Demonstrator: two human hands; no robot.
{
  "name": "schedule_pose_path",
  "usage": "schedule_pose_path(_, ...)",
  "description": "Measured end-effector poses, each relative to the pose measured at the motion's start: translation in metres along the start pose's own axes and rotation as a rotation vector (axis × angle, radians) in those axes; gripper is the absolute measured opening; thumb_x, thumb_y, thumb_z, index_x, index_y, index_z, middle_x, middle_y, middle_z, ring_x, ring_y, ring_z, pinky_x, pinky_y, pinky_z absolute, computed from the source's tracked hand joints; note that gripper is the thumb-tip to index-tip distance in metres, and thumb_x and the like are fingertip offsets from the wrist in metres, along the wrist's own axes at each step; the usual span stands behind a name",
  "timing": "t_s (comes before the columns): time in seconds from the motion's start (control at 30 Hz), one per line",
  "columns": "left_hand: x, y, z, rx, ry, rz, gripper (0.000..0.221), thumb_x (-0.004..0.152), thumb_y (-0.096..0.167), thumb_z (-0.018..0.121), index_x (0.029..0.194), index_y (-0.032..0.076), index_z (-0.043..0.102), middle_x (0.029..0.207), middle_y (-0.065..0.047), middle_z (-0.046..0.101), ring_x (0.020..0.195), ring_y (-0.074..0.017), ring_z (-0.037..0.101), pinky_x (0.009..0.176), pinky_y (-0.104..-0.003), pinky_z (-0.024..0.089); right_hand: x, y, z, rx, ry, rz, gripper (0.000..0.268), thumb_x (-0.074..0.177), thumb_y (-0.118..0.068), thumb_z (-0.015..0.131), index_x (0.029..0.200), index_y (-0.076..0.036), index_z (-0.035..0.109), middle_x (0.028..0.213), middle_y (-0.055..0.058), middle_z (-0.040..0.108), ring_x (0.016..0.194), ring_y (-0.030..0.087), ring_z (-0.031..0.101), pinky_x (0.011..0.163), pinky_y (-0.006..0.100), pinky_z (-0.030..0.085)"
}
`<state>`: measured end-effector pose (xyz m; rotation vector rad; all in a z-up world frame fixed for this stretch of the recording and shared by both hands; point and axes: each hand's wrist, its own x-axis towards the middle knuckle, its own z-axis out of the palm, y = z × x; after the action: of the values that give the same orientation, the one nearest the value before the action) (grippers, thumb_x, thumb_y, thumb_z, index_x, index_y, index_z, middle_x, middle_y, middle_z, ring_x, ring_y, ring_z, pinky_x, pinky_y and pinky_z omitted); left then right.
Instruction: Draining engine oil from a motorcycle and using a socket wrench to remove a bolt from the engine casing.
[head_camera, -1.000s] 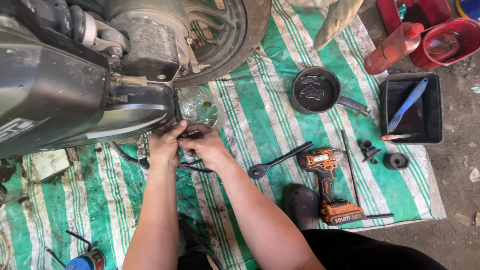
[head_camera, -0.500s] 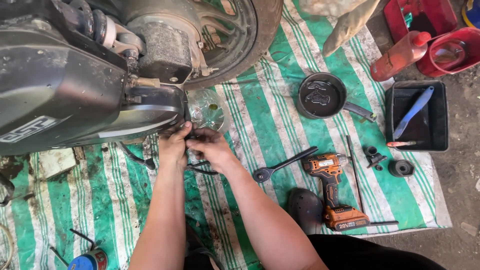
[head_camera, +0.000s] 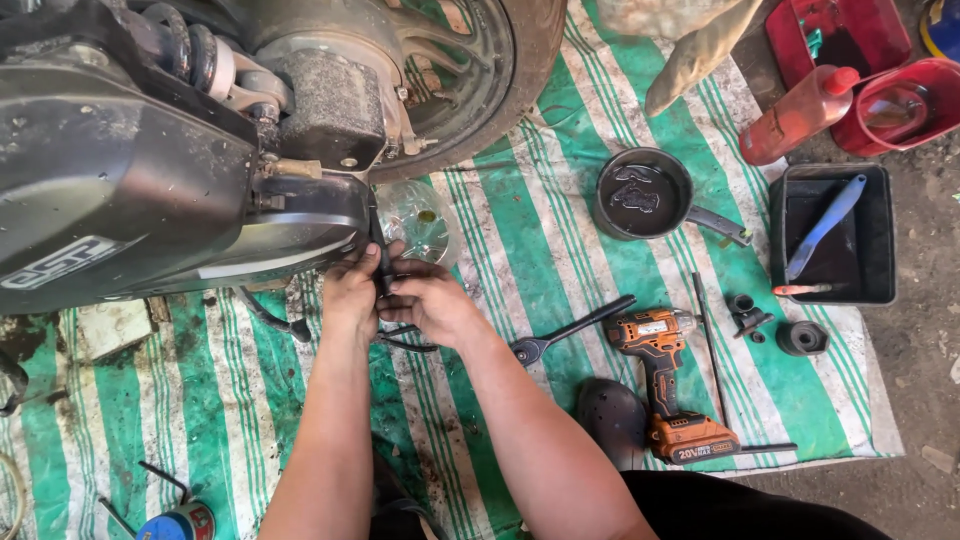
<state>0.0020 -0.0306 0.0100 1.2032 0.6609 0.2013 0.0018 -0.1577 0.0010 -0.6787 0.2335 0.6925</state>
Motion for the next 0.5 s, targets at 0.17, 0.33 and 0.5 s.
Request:
schedule_pose_path(0.17, 0.025, -0.023, -0.014, 0.051, -0.002, 0.019, 0.047, 0.097, 0.017, 0.09, 0.13, -0.011, 0.07, 0.101, -0.024, 0.081, 0.067, -0.0367, 0.081, 0.05, -0.046, 0.066, 0.016, 0.02, -0.015, -0.139, 0.032, -0.077, 0.052, 0.083, 0.002, 0.093, 0.129, 0.008, 0.07, 0.093, 0.014, 0.071, 0.074, 0.024, 0.079, 0.066, 0.038, 0.073)
schedule_pose_path(0.33, 0.023, -0.023, -0.018, 0.076, 0.065, 0.036, 0.042, 0.095, 0.013, 0.091, 0.128, -0.009, 0.076, 0.102, -0.025, 0.082, 0.077, -0.0337, 0.084, 0.061, -0.043, 0.069, 0.007, 0.01, -0.014, -0.036, 0.039, -0.036, 0.053, 0.084, -0.002, 0.095, 0.13, 0.005, 0.07, 0.088, 0.01, 0.068, 0.069, 0.016, 0.072, 0.059, 0.027, 0.069)
schedule_pose_path(0.5, 0.01, -0.01, -0.011, 0.034, 0.034, -0.002, 0.031, 0.103, 0.015, 0.08, 0.126, -0.006, 0.076, 0.104, -0.023, 0.083, 0.082, -0.0334, 0.084, 0.067, -0.05, 0.071, 0.009, 0.006, -0.017, -0.173, 0.002, -0.053, 0.046, 0.083, 0.002, 0.094, 0.123, 0.008, 0.071, 0.085, 0.012, 0.069, 0.064, 0.015, 0.07, 0.054, 0.027, 0.066)
